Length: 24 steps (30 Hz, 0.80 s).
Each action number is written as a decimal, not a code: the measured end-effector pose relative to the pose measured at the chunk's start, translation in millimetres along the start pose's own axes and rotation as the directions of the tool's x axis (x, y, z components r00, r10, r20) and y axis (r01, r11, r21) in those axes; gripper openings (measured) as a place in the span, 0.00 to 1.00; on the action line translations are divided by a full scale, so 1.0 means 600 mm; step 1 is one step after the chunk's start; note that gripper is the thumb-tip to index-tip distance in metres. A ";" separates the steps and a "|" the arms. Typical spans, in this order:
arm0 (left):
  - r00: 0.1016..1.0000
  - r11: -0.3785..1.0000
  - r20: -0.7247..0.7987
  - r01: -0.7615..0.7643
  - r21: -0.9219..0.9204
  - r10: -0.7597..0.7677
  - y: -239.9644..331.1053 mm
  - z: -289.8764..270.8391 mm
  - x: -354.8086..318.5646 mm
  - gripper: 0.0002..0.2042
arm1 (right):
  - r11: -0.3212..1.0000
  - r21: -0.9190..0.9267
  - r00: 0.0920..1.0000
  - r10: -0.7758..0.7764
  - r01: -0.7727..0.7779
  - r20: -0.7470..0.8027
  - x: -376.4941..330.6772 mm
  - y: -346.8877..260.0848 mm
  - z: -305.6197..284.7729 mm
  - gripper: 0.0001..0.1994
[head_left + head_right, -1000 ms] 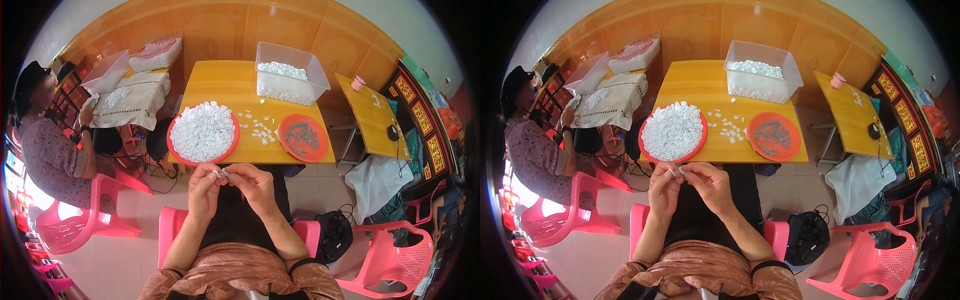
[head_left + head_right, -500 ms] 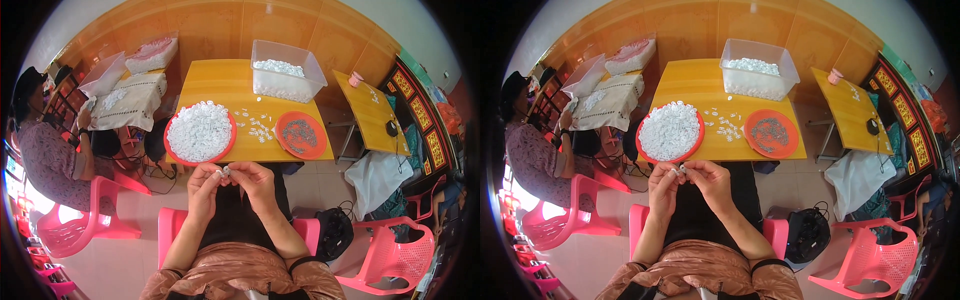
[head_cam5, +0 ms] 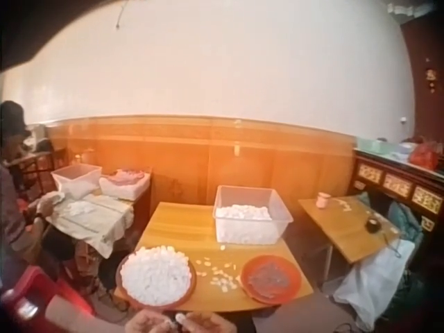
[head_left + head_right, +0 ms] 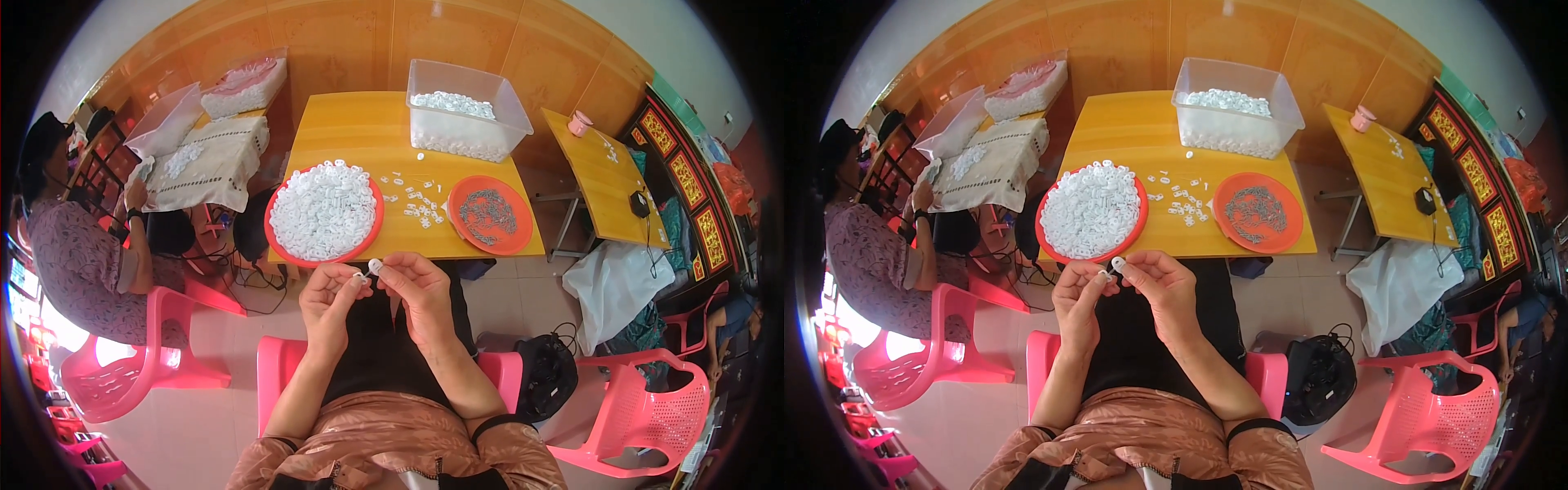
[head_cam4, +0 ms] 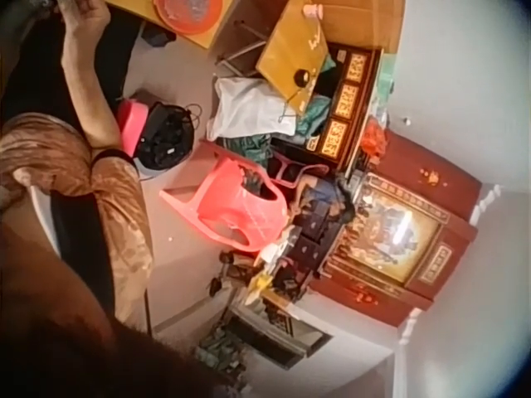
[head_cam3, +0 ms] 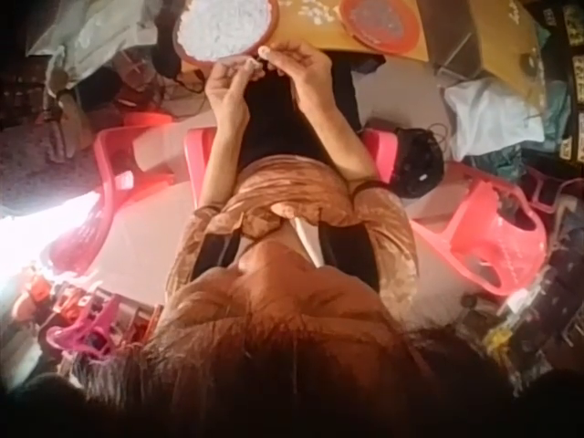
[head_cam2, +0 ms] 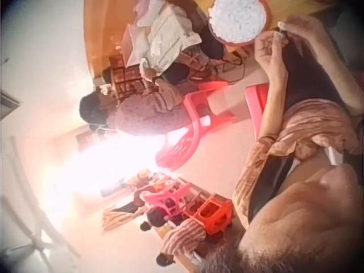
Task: Assembling small white plastic components into larger units by hand.
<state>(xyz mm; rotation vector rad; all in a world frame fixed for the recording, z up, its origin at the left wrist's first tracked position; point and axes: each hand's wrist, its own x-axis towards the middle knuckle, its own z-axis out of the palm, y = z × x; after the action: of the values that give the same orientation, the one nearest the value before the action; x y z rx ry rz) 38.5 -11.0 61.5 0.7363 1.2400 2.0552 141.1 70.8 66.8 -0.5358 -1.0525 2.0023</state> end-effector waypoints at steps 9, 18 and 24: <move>0.999 0.998 0.012 -0.036 0.048 0.035 0.000 -0.003 0.000 0.05 | 0.998 -0.013 0.998 -0.058 0.058 0.011 0.001 0.002 0.004 0.10; 0.999 0.992 0.016 -0.050 0.113 0.049 0.003 -0.003 -0.003 0.04 | 0.937 -0.260 0.972 -0.231 0.233 0.041 -0.003 0.003 0.004 0.07; 1.000 0.999 0.000 0.020 0.047 -0.020 0.008 -0.002 -0.001 0.03 | 0.922 -0.303 0.971 -0.234 0.240 0.057 -0.003 0.007 0.003 0.07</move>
<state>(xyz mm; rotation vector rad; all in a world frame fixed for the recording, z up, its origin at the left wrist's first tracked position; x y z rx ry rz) 36.9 -14.2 65.2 0.7434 1.2938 2.0161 139.2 67.3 64.5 -0.5225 -1.3852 1.6439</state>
